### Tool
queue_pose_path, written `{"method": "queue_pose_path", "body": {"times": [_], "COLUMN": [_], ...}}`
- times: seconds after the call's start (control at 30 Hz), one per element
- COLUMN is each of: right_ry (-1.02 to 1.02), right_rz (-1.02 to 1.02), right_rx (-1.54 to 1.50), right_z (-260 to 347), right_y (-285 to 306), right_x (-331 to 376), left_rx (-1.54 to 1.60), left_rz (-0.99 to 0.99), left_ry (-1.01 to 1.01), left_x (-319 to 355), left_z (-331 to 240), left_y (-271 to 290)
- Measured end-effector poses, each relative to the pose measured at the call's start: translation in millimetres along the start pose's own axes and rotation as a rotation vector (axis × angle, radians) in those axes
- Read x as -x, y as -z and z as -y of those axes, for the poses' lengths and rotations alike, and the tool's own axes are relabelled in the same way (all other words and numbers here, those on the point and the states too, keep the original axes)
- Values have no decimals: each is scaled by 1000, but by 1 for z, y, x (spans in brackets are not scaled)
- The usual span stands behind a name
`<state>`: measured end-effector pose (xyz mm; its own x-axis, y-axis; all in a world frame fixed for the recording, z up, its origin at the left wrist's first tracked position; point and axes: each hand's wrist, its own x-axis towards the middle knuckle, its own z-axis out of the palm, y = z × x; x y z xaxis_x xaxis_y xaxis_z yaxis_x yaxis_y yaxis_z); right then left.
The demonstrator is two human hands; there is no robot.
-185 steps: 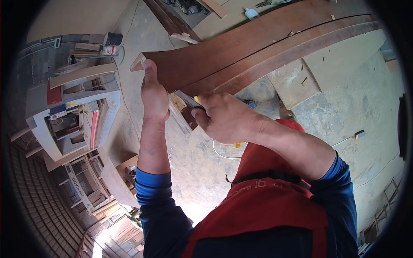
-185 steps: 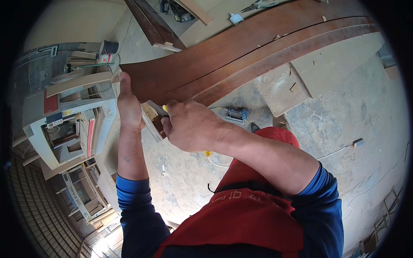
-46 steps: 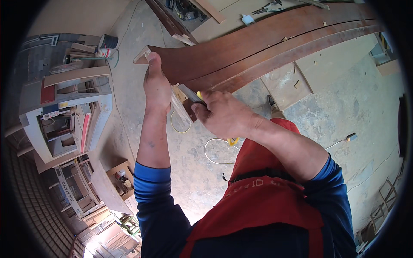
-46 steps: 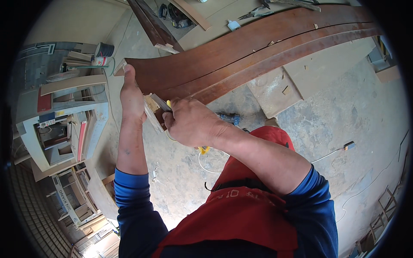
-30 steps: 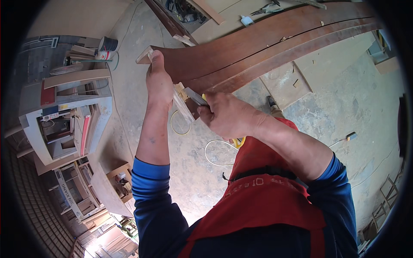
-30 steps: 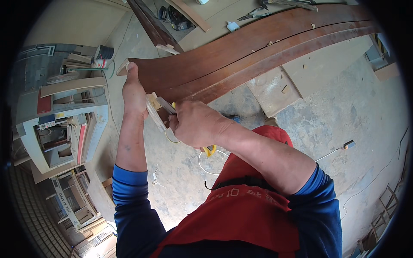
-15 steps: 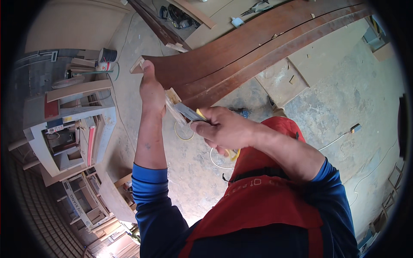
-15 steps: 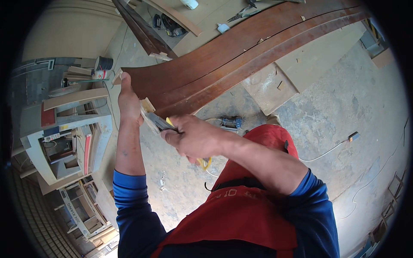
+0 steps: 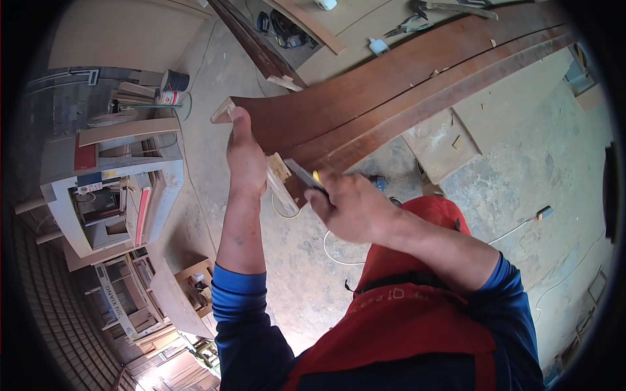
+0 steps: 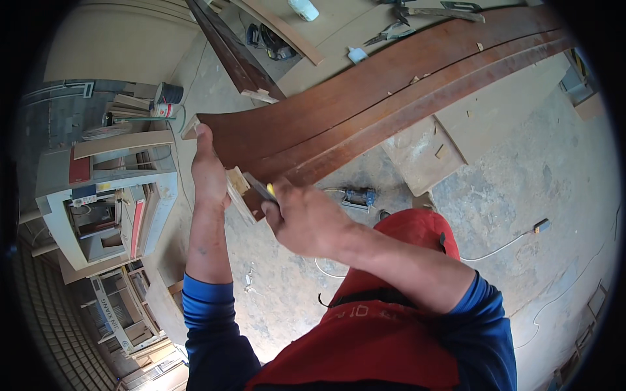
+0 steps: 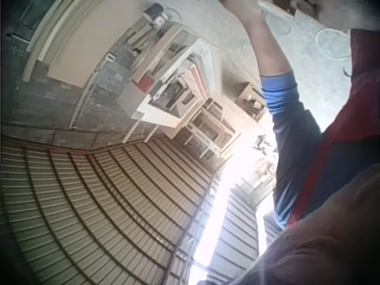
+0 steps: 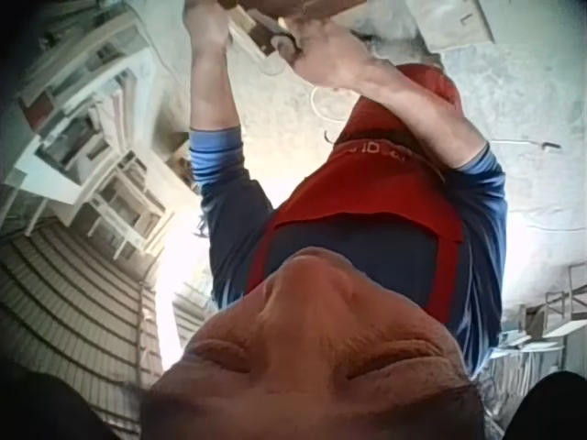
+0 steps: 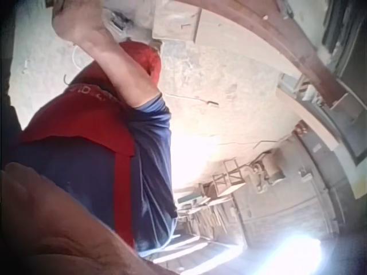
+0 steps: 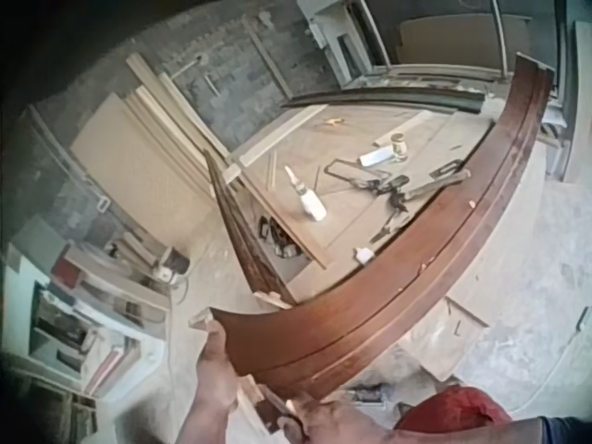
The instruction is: Assemble and finish a curved wooden furniture part using a hammer, saw, and carving tools.
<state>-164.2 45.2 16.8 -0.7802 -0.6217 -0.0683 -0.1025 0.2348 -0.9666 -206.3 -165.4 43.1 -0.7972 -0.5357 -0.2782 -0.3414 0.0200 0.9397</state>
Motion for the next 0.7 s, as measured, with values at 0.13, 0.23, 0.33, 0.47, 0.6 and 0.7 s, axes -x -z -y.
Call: {"method": "queue_pose_path", "body": {"times": [0.13, 0.23, 0.33, 0.47, 0.6, 0.7], "right_ry": [-29, 17, 55, 101, 87, 27], "right_rz": [42, 32, 33, 66, 100, 131], "right_rx": [-28, -56, -36, 44, 71, 79], "right_z": [9, 6, 5, 9, 14, 14], "right_y": [4, 6, 9, 15, 12, 8], "right_x": [11, 13, 13, 9, 7, 5], "left_rx": [17, 22, 25, 125, 154, 96], "left_rz": [23, 26, 35, 128, 110, 129], "left_ry": [-43, -80, -97, -63, -80, -92], "left_x": [-1, 5, 9, 13, 12, 10], "left_z": [5, 3, 0, -5, -7, -12], "left_y": [2, 1, -2, -5, -7, -7]}}
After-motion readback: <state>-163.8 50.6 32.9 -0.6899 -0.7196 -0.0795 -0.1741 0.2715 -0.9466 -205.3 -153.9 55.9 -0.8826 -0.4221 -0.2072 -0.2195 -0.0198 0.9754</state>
